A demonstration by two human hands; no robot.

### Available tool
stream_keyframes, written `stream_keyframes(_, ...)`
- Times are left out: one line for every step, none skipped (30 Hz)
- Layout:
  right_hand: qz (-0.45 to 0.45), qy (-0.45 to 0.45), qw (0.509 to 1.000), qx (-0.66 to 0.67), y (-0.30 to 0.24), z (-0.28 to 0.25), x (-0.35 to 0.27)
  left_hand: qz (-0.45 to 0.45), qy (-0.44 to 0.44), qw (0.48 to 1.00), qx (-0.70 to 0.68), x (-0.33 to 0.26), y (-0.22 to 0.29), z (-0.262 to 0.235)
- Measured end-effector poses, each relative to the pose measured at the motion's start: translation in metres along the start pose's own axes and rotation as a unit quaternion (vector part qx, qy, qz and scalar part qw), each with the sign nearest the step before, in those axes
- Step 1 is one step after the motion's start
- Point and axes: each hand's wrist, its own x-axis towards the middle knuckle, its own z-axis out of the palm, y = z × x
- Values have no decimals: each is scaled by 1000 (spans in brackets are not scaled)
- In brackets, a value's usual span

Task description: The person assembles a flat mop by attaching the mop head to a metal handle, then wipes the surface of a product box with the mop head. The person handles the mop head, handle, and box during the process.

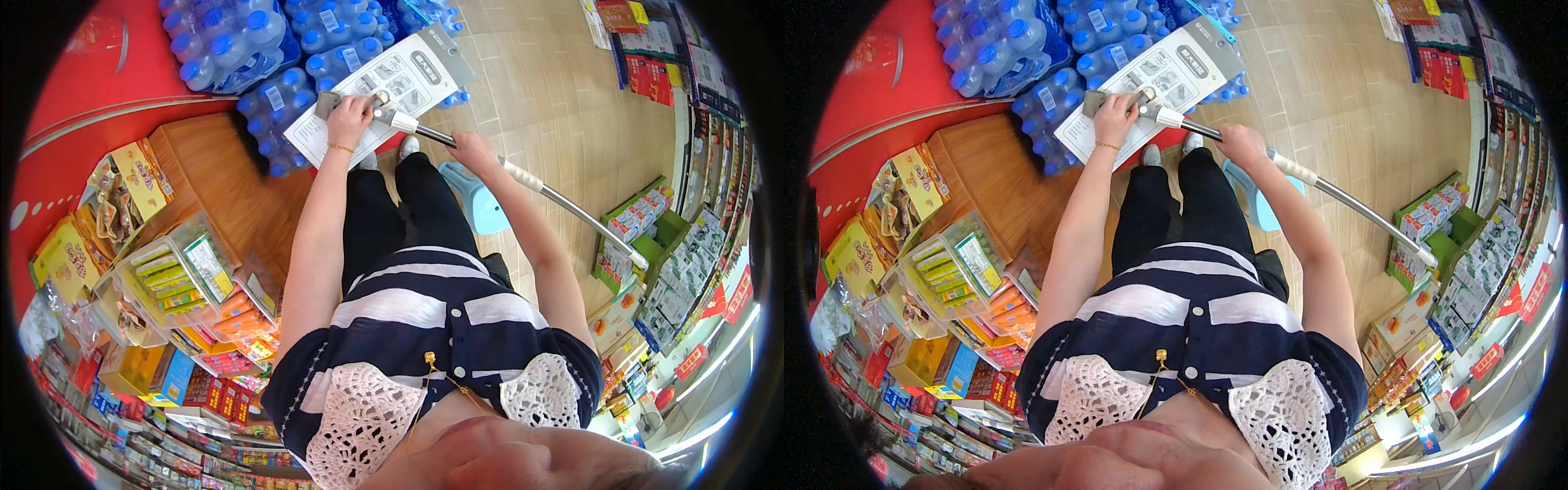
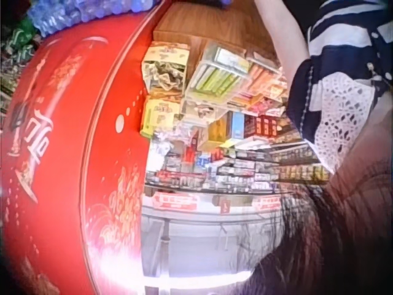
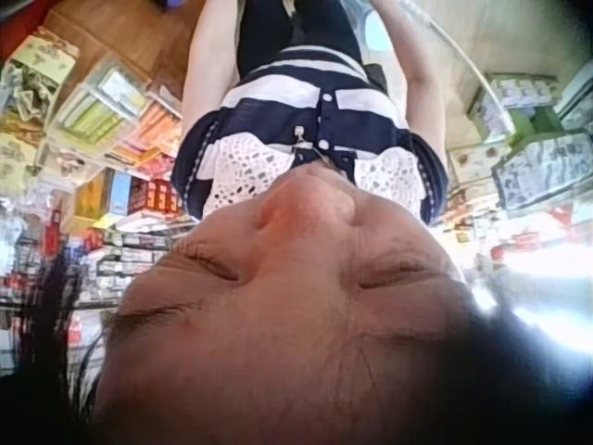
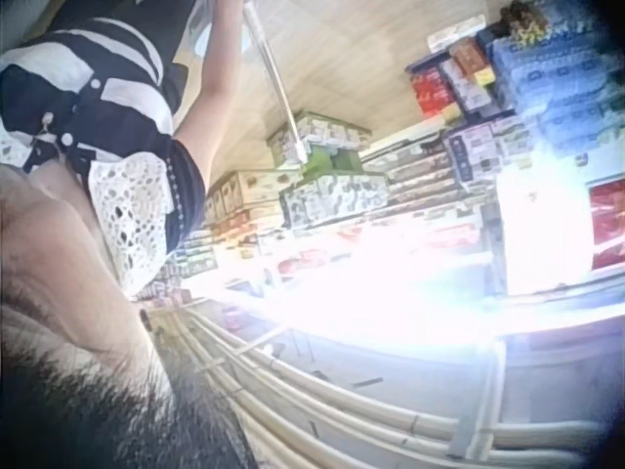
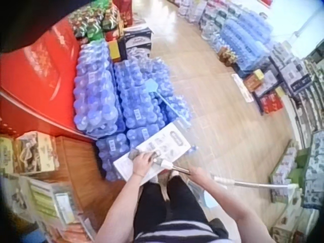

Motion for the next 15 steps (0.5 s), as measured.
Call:
stream_keyframes(-1,-5,1000,-4,1,-2,0,3,8,1000,-1,0,0,2)
stream_keyframes(-3,-10,1000,-10,2,-4,0,5,17,1000,-2,1,0,5)
stream_keyframes(-6,-16,1000,-12,2,-3,1,7,24,1000,0,1,-1,5)
stream_keyframes(-11,-11,1000,-10,2,-3,1,1,17,1000,7,1,-2,6)
stream_keyframes(-16,-6,1000,-9,2,-2,2,-4,10,1000,15,1,-2,6)
stream_keyframes(-20,-3,1000,-5,3,1,3,-11,0,1000,22,-1,0,5)
stream_keyframes(-25,-1,1000,6,6,5,4,-15,-2,1000,27,0,1,5)
stream_keyframes(-31,0,999,18,10,8,6,-20,-5,999,31,2,2,5)
stream_keyframes(-36,-1,999,31,9,9,6,-26,-10,999,36,3,4,4)
stream_keyframes(-42,-10,998,50,8,10,5,-62,-7,998,14,5,7,3)
stream_keyframes(-48,-19,996,69,10,9,4,-97,-3,995,-8,7,10,3)
stream_keyframes(-54,-27,994,91,7,5,4,-131,-1,991,-29,11,9,2)
stream_keyframes(-81,-2,990,114,3,2,4,-187,32,978,-80,15,8,1)
stream_keyframes(-108,23,984,137,-3,1,5,-243,65,959,-130,20,6,0)
stream_keyframes(-137,49,977,158,-10,-2,6,-299,102,932,-178,22,3,1)
